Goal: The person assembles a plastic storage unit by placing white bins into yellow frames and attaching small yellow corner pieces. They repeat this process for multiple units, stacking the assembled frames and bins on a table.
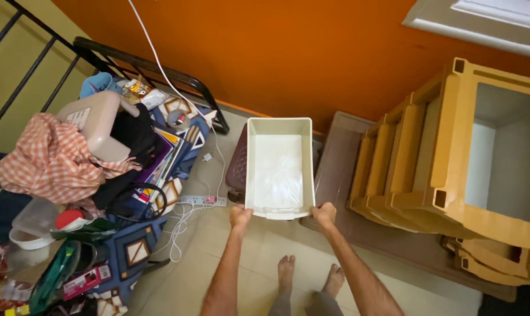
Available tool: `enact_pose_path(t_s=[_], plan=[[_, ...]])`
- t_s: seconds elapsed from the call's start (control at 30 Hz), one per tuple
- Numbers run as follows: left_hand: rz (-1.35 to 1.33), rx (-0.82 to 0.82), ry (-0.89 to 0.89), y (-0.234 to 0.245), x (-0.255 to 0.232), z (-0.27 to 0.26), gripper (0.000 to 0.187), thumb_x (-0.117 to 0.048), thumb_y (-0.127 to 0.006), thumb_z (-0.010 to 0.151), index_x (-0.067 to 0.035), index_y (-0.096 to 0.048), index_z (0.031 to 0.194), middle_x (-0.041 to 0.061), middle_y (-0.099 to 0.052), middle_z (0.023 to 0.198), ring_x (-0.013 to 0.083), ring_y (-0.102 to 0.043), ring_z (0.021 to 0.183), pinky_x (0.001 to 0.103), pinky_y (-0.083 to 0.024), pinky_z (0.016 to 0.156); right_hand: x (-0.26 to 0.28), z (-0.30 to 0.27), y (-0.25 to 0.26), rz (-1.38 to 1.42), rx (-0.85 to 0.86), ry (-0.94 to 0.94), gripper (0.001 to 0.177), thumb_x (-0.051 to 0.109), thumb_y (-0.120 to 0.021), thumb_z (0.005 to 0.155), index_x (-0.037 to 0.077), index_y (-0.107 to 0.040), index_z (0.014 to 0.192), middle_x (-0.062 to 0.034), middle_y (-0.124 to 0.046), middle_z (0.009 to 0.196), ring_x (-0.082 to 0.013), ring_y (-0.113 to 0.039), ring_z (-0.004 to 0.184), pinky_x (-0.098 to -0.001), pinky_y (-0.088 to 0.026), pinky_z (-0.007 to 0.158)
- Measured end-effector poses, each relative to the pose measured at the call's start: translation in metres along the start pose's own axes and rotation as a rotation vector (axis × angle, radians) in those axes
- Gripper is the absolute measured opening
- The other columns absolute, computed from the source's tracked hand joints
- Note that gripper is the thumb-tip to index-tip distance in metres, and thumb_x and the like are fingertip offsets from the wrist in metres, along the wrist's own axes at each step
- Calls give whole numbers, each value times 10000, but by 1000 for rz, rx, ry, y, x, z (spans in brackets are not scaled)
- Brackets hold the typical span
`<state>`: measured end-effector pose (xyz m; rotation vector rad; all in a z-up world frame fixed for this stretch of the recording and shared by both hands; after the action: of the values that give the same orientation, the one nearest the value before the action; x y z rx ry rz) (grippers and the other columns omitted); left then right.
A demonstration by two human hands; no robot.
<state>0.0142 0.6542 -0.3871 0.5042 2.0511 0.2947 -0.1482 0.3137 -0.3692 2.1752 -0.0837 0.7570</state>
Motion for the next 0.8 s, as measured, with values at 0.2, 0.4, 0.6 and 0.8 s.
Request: enact_pose_path(t_s=[0.2,0.4,0.6,0.8], plan=[[-369,1,-7,6,-10,-1,149,-42,-733,662,64,-673,748,99,-645,697,202,-584,598,385,-447,536,3,-14,0,99,26,-53,278,159,-762,759,-97,-766,867,-234,-762,795,-302,-774,747,-417,-593,717],[-532,128,180,-9,-14,-11,184,20,-679,720,13,-591,882,70,-551,698,194,-450,556,354,-321,461,13,-22,9,401,52,-103,172,54,-728,792,-37,-717,937,-153,-728,853,-267,-691,780,-417,-557,697],[-625,109,152,6,-40,-26,280,48,-658,743,-50,-645,1005,82,-654,891,179,-615,766,294,-473,564,41,-32,22,768,181,-24,173,-25,-663,826,7,-595,982,-68,-635,853,-197,-666,765,-335,-591,651],[-696,150,51,35,-87,-55,236,39,-646,798,-71,-623,1005,57,-663,883,161,-641,780,292,-517,606,75,-56,76,939,274,150,122,23,-679,857,25,-624,966,-41,-668,798,-124,-644,683,-253,-540,618]])
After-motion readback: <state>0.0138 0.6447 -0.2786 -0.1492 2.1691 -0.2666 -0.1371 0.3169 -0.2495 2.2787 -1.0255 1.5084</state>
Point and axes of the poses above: each hand's wrist, its own z-axis towards the middle knuckle, its own y-axis out of the back of the hand, x = y × z, the point moved 10 cm from there along z, towards the middle knuckle
